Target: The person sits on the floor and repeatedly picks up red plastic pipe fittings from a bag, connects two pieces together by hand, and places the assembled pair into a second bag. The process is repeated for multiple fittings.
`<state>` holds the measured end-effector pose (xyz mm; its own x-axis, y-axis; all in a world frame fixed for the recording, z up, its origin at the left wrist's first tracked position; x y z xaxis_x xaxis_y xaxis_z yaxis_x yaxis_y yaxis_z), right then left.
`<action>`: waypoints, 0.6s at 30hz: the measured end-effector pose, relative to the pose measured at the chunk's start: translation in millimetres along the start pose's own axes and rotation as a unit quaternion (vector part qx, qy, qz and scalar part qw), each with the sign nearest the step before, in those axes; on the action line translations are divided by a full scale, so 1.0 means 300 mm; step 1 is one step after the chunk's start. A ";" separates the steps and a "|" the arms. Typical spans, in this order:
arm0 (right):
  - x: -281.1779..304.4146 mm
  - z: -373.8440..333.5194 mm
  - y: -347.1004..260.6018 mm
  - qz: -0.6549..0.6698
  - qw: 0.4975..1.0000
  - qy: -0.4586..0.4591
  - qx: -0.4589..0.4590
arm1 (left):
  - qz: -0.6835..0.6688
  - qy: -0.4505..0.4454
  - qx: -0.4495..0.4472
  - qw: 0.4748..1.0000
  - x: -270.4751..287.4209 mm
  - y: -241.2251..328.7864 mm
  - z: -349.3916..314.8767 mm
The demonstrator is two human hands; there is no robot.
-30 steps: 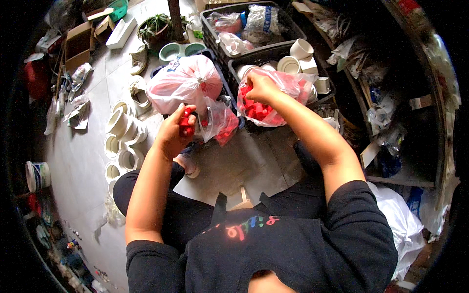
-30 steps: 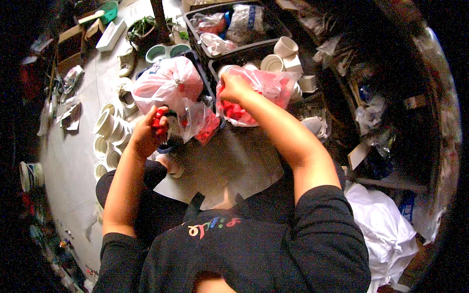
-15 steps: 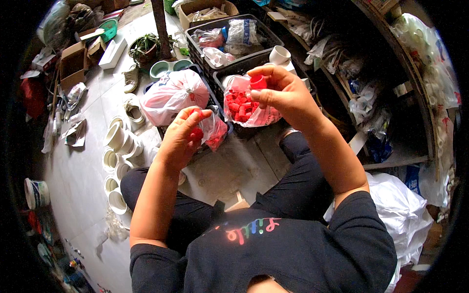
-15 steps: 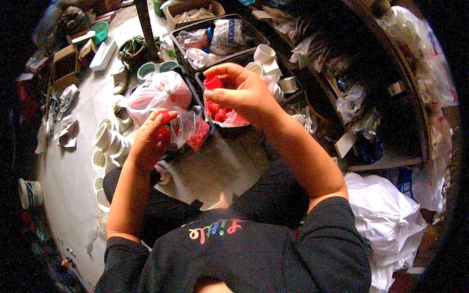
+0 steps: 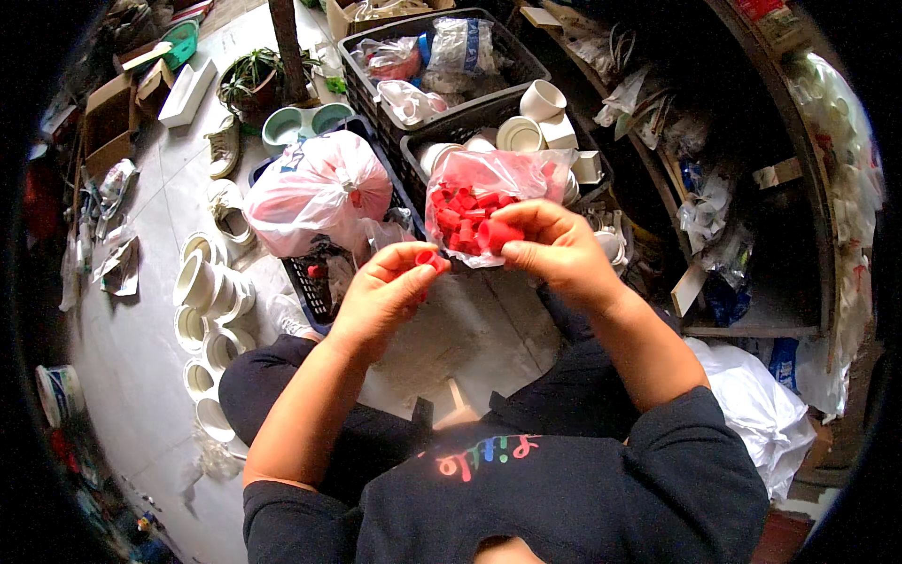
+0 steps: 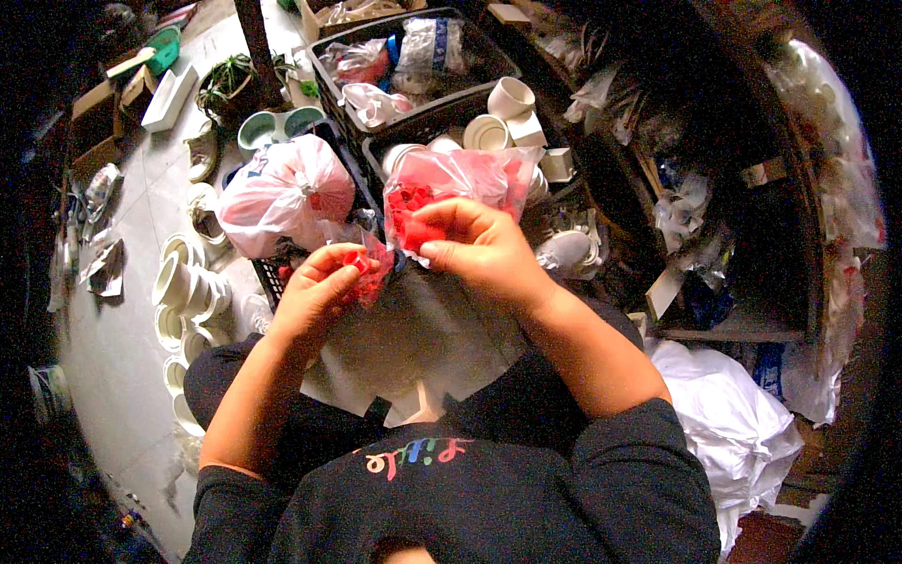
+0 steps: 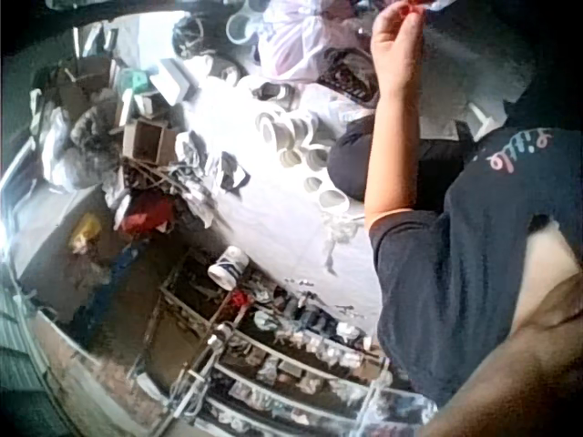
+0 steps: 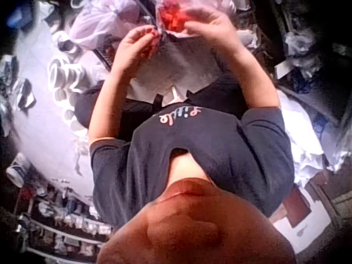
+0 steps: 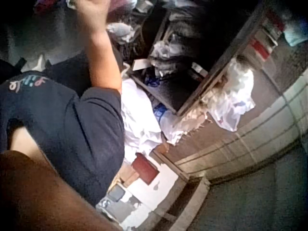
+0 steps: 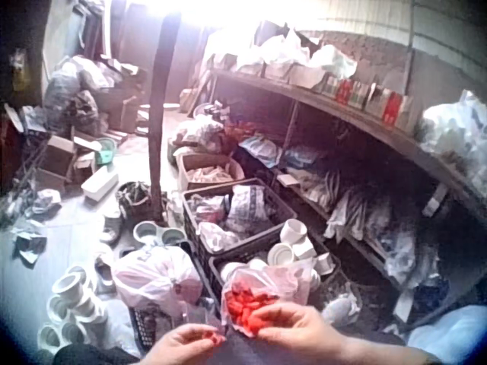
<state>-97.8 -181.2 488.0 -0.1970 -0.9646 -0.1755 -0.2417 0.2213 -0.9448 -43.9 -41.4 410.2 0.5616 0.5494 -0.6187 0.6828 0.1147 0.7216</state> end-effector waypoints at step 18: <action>-0.105 -0.034 -0.105 -0.416 0.887 -0.015 0.202 | -0.075 -0.032 0.044 0.996 -0.027 -0.077 0.039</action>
<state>-93.6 -156.2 526.0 -0.0837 -0.7750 0.6264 0.0695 -0.6316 -0.7722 -58.7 -58.2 394.9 0.4768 0.4766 -0.7386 0.7985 0.1165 0.5906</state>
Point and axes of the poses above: each hand's wrist, its own z-axis towards the middle knuckle, its own x-axis out of the back of the hand, y = z × x, the point moved 9 cm from there along z, towards the middle knuckle, and after that the axes turned 4 degrees about -y, right-handed, at the moved point
